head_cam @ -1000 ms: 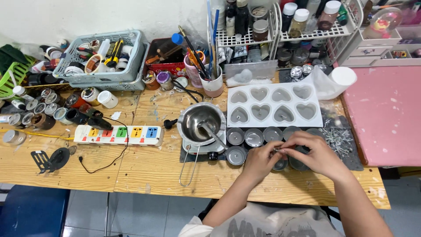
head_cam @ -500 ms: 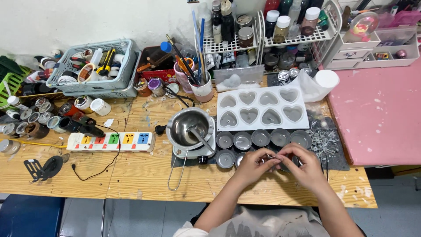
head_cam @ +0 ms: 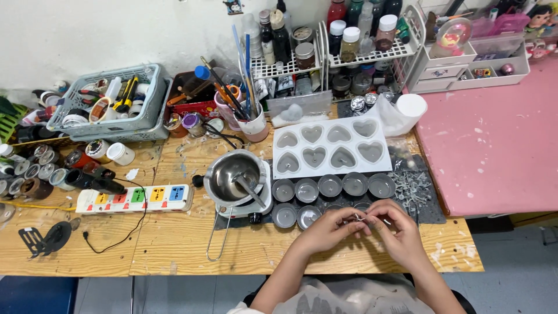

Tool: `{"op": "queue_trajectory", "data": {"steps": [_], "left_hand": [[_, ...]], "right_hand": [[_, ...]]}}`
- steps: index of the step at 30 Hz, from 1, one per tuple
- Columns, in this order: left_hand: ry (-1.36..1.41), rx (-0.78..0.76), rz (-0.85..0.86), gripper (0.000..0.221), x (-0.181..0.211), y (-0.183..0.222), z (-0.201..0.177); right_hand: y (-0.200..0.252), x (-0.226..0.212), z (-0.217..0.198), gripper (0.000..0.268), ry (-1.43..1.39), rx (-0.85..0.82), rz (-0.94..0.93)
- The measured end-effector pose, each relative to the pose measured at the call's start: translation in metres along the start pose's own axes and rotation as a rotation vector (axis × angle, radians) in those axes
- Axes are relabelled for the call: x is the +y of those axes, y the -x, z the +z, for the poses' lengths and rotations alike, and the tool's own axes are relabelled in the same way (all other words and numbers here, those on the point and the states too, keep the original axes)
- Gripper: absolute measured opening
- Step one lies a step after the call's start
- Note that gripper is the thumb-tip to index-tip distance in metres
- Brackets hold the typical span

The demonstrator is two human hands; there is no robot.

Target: Placing candle wicks into small metal tins on a production workbench.

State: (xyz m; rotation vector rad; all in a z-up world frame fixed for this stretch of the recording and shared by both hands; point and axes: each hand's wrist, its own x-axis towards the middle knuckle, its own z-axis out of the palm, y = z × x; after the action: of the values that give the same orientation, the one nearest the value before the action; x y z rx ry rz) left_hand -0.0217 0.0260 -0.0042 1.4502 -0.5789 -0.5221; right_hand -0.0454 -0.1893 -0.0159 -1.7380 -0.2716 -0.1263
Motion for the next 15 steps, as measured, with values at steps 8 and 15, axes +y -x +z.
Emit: {"op": "queue_trajectory", "data": {"steps": [8, 15], "left_hand": [[0.008, -0.103, 0.009, 0.026, 0.000, -0.004, -0.004], [-0.006, -0.145, -0.006, 0.025, 0.006, -0.013, -0.003]], "right_hand": [[0.007, 0.001, -0.012, 0.005, 0.010, -0.014, -0.089], [0.001, -0.011, -0.021, 0.008, 0.063, -0.004, -0.086]]}}
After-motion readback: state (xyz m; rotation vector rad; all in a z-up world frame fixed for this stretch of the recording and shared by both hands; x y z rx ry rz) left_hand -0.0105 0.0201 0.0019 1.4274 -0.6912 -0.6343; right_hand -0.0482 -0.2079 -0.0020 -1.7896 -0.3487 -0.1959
